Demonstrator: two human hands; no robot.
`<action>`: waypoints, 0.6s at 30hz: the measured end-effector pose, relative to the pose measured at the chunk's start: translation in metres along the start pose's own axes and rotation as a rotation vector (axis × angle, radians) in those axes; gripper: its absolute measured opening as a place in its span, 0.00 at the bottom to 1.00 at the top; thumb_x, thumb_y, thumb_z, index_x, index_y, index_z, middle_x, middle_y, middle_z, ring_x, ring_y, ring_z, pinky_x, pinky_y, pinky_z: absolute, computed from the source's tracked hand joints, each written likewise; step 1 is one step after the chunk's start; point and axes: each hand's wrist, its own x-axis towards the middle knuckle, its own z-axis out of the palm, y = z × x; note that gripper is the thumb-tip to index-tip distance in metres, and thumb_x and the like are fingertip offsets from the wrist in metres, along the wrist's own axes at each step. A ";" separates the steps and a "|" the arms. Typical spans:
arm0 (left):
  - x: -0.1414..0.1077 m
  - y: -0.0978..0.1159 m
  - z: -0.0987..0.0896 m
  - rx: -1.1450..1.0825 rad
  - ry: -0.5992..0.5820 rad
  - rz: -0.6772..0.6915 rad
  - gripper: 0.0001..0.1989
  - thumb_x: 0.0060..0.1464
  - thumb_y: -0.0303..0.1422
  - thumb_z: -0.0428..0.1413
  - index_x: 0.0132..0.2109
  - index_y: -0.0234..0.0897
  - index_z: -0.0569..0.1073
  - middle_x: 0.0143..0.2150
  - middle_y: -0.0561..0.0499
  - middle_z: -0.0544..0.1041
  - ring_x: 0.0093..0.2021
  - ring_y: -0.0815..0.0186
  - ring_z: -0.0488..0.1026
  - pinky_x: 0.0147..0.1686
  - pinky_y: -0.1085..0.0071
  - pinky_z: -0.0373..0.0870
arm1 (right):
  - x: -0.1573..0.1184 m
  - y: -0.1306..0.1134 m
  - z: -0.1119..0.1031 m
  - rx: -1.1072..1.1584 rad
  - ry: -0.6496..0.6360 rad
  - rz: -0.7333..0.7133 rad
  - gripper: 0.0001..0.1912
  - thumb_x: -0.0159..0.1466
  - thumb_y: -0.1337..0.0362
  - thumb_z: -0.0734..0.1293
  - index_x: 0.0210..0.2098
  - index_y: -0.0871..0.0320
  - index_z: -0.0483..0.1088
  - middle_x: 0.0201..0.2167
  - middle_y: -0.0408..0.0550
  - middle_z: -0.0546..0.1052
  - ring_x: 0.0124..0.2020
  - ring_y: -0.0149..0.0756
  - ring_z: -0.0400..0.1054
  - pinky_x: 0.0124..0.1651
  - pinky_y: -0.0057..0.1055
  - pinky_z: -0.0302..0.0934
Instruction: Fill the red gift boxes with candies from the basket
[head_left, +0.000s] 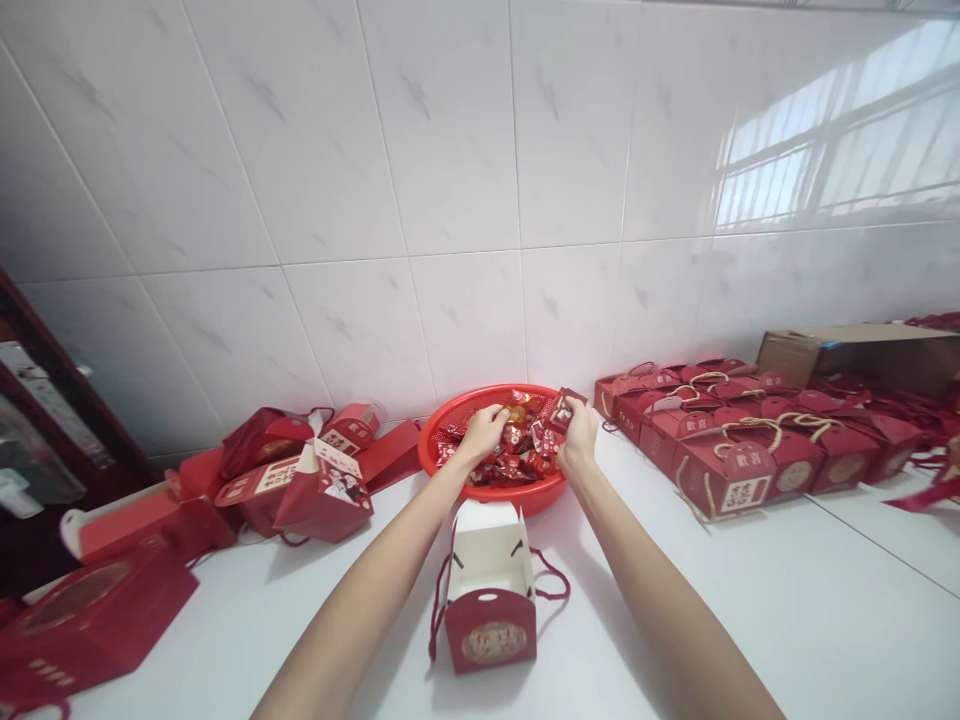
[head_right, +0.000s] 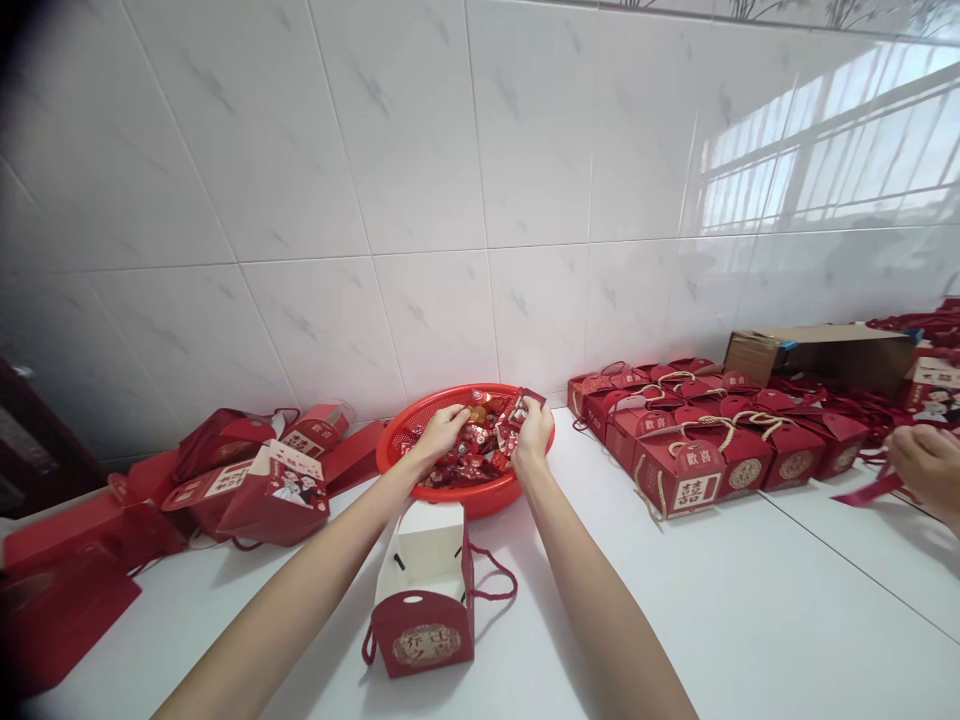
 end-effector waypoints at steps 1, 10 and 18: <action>0.001 -0.002 0.001 -0.043 0.007 -0.007 0.14 0.58 0.40 0.50 0.28 0.38 0.70 0.25 0.53 0.72 0.29 0.63 0.71 0.34 0.70 0.65 | -0.001 -0.001 0.001 0.012 0.008 0.037 0.06 0.49 0.65 0.65 0.25 0.55 0.62 0.16 0.33 0.70 0.18 0.28 0.66 0.22 0.25 0.63; 0.000 0.004 0.001 -0.306 -0.006 0.001 0.18 0.53 0.48 0.54 0.30 0.36 0.73 0.31 0.50 0.78 0.34 0.62 0.74 0.38 0.68 0.71 | -0.011 -0.006 0.003 -0.045 -0.222 0.251 0.09 0.42 0.66 0.72 0.24 0.57 0.70 0.20 0.37 0.75 0.20 0.28 0.66 0.21 0.24 0.61; -0.002 0.006 -0.007 -0.227 -0.018 -0.055 0.16 0.57 0.40 0.48 0.34 0.35 0.76 0.33 0.47 0.80 0.35 0.61 0.76 0.39 0.67 0.72 | -0.002 0.006 -0.001 0.011 -0.108 0.099 0.09 0.46 0.64 0.72 0.26 0.58 0.70 0.22 0.38 0.76 0.25 0.30 0.70 0.31 0.27 0.66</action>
